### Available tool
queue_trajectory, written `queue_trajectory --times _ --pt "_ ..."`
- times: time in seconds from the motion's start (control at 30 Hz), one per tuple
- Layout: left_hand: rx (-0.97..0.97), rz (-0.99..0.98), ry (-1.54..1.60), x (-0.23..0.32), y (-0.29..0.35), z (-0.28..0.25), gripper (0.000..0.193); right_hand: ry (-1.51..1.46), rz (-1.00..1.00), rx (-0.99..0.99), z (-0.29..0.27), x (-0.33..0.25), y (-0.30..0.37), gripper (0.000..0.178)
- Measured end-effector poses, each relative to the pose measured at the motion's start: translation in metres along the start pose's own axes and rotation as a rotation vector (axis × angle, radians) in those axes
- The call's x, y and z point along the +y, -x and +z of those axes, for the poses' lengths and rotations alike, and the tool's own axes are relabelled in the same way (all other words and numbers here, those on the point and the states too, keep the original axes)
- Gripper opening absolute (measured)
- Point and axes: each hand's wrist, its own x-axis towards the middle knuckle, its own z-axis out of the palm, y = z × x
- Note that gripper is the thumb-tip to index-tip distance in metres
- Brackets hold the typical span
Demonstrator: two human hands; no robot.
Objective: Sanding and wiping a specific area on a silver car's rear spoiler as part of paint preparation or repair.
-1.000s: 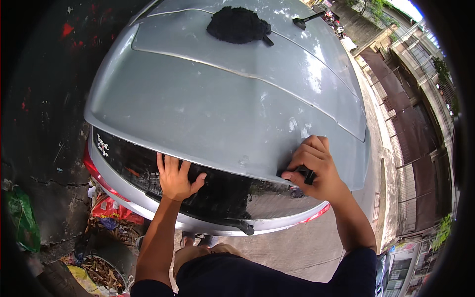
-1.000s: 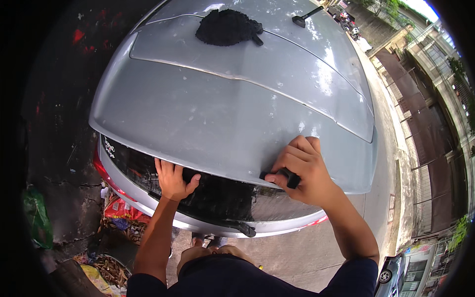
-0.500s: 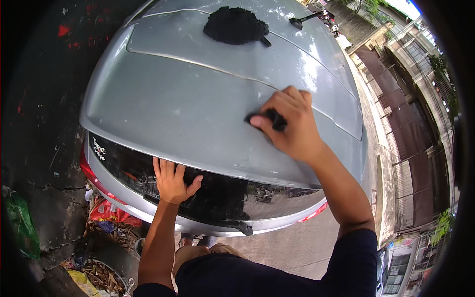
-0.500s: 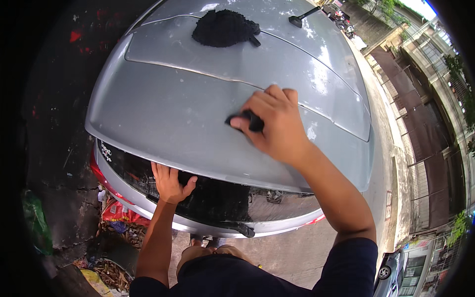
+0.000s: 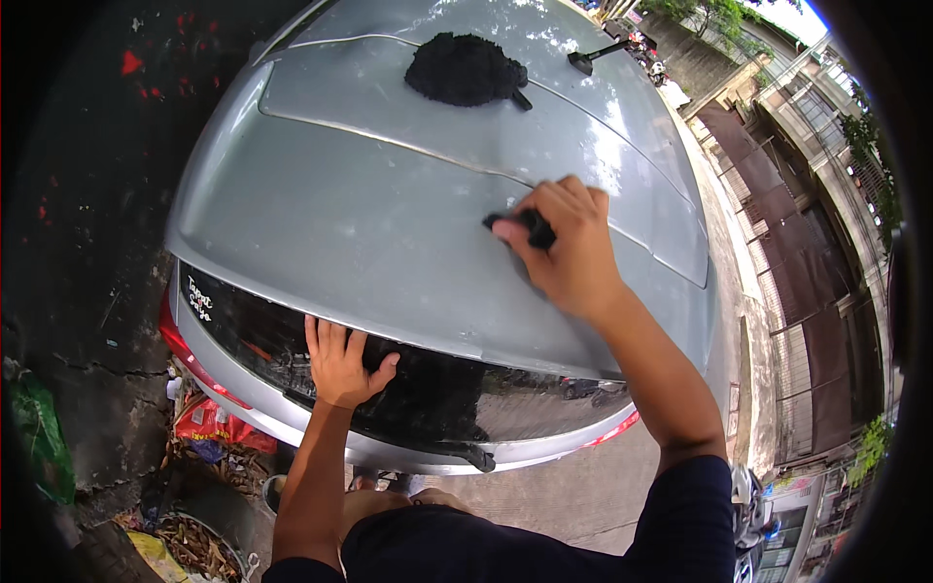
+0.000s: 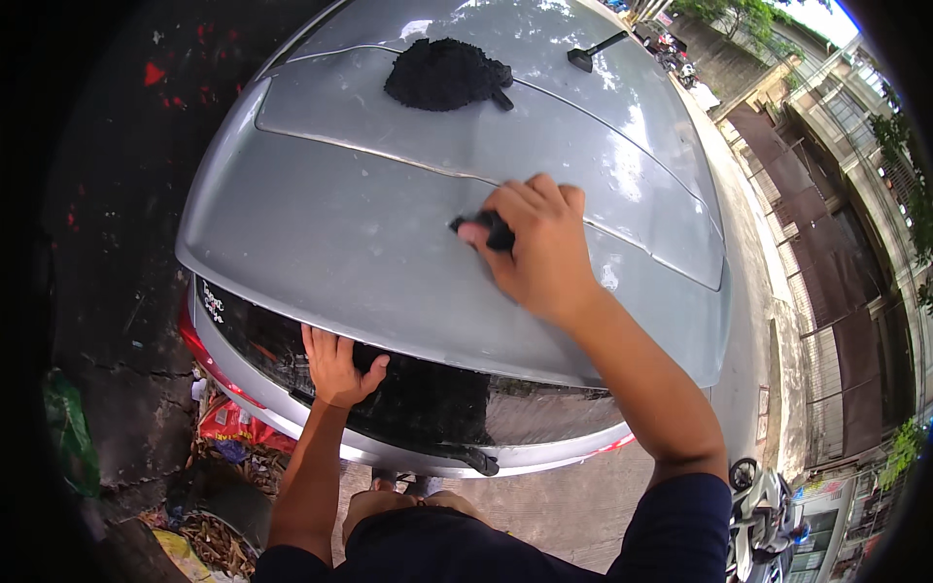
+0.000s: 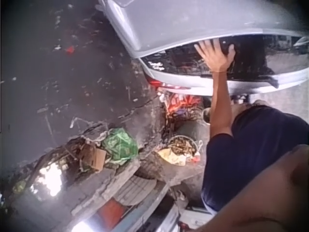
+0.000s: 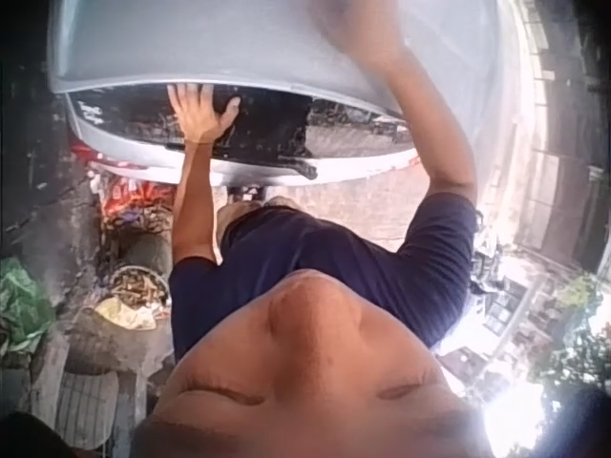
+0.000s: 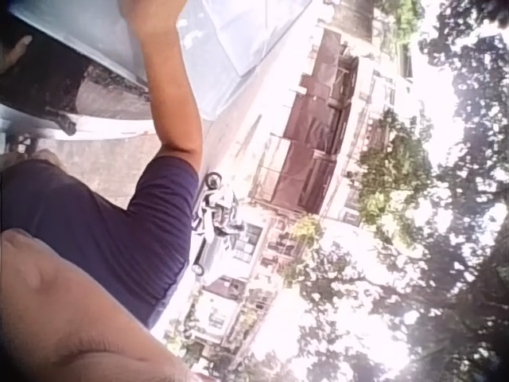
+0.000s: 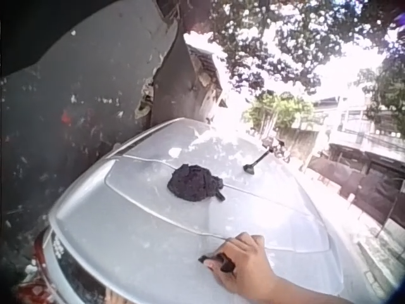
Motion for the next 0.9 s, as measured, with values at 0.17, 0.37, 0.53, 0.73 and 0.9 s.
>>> queue_trajectory --times 0.17,0.37,0.53,0.73,0.9 --pt "-0.024 0.004 -0.016 0.003 -0.001 0.000 0.069 -0.080 -0.077 -0.109 -0.025 -0.020 0.049 0.030" --pt "-0.002 -0.003 0.001 -0.002 0.002 0.001 0.071 0.025 0.019 -0.030 -0.007 0.000 0.001 0.026" --pt "0.005 0.005 -0.006 -0.001 0.001 -0.001 0.073 -0.067 -0.108 -0.110 -0.021 -0.018 0.034 0.028" --pt "-0.002 -0.013 -0.006 -0.003 0.003 0.000 0.073 -0.043 -0.022 -0.027 0.000 0.003 0.002 0.026" --pt "0.002 0.007 -0.022 -0.001 0.000 0.000 0.073 -0.075 -0.106 -0.120 -0.023 -0.011 0.033 0.030"
